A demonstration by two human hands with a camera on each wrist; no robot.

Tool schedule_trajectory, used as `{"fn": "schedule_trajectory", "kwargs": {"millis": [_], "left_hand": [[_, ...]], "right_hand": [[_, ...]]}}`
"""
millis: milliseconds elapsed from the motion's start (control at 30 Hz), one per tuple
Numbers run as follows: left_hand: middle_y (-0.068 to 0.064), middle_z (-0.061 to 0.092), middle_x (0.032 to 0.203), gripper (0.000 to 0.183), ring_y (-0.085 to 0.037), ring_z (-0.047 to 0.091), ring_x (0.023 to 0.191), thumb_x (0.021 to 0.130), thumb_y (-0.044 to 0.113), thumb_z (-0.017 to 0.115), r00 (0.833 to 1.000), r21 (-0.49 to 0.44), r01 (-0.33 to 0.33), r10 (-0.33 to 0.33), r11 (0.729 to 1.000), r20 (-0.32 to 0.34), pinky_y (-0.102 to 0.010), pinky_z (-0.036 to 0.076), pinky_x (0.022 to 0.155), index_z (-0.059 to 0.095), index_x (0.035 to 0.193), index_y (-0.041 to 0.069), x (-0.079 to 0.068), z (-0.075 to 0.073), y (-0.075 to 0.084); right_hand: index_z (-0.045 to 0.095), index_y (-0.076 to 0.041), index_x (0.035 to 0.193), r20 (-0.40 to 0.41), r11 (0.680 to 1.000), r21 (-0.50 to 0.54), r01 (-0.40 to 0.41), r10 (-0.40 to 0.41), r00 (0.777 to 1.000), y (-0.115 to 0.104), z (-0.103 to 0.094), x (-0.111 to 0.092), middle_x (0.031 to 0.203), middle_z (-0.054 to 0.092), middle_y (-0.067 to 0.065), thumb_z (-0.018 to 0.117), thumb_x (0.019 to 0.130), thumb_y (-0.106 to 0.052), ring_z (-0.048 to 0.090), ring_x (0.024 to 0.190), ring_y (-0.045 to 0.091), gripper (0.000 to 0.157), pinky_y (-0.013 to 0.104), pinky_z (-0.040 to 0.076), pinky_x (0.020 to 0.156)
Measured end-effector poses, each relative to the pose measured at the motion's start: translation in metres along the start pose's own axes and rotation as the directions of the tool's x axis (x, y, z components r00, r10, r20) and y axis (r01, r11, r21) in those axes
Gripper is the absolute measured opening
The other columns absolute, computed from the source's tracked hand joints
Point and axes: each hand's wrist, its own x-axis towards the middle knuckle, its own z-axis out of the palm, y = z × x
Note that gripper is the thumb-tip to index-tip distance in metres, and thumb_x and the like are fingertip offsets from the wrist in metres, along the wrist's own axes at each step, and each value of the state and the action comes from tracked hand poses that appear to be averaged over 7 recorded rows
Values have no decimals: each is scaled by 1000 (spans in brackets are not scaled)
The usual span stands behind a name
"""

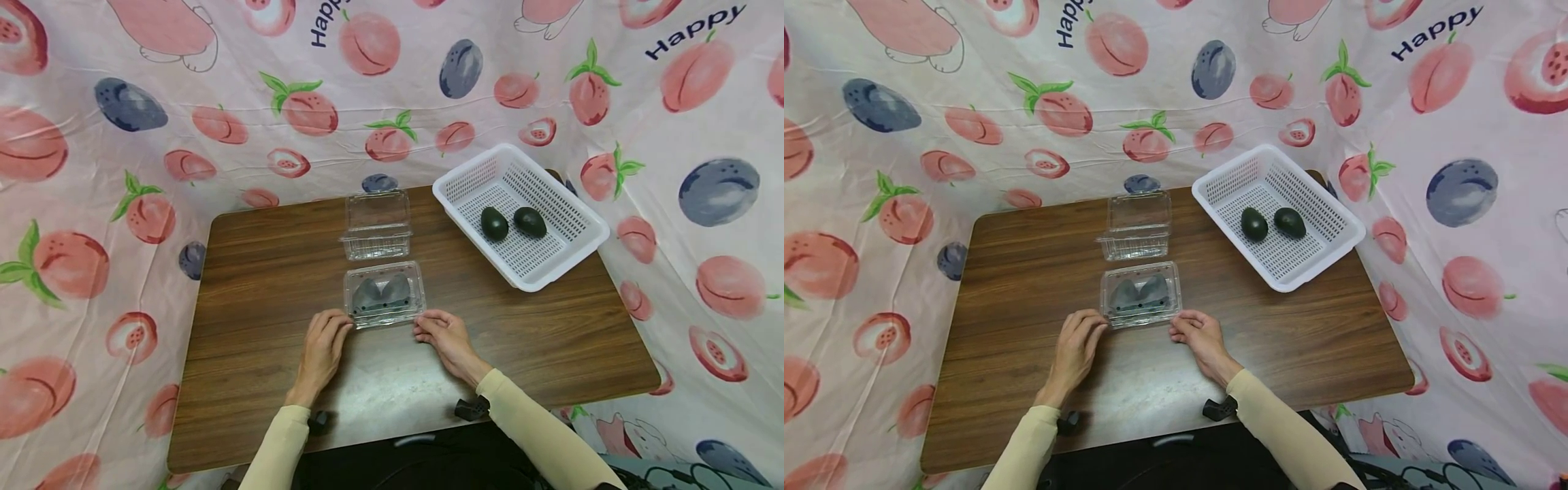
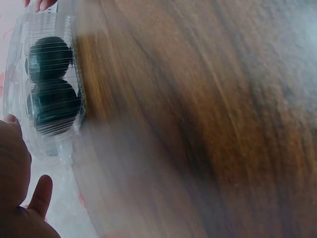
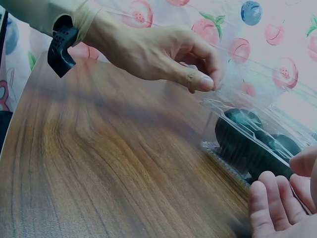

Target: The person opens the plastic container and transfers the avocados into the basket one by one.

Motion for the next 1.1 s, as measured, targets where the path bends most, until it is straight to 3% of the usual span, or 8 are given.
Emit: {"fn": "schedule_trajectory", "kwargs": {"millis": [167, 367, 600, 900, 1100], "left_hand": [[-8, 70, 105, 14, -28, 63, 101, 87, -2, 77, 1000, 26, 10, -11, 1000, 4, -36, 47, 93, 75, 99, 5, -3, -2, -3], [-8, 70, 107, 13, -27, 63, 101, 88, 1, 78, 1000, 53, 15, -16, 998, 8, -37, 47, 93, 75, 100, 5, -5, -2, -4], [-11, 70, 106, 15, -30, 63, 100, 87, 5, 81, 1000, 97, 2, 1, 995, -29, -41, 48, 91, 75, 101, 5, -8, 1, 0], [-11, 71, 112, 16, -33, 64, 108, 82, 12, 85, 985, 160, -143, 155, 977, -70, -47, 49, 93, 77, 95, 8, 0, 28, 26], [-7, 72, 110, 19, -29, 65, 106, 79, 11, 88, 973, 179, -220, 228, 959, -24, -46, 48, 94, 78, 95, 11, 9, 44, 40]], "right_hand": [[61, 8, 117, 25, 1000, -8, -8, 8, 1000, -1, -1, 1, 107, 76, 18, 67, 96, 3, 73, 87, 20, 22, 32, 64, 80], [63, 7, 112, 42, 1000, -15, -22, 23, 999, 0, -3, 2, 114, 73, 26, 67, 97, 3, 73, 88, 21, 17, 32, 64, 81], [60, 14, 118, 55, 999, -27, -29, 30, 998, 3, -6, 5, 115, 72, 27, 65, 97, 3, 73, 88, 19, 24, 31, 64, 81], [59, 18, 119, 53, 999, -44, -28, 31, 998, 3, -6, 6, 115, 73, 26, 64, 99, 0, 73, 88, 19, 27, 33, 64, 83], [60, 16, 118, 41, 999, -31, -30, 32, 999, 3, -3, 5, 116, 72, 27, 63, 100, 0, 73, 87, 18, 25, 31, 64, 81]]}}
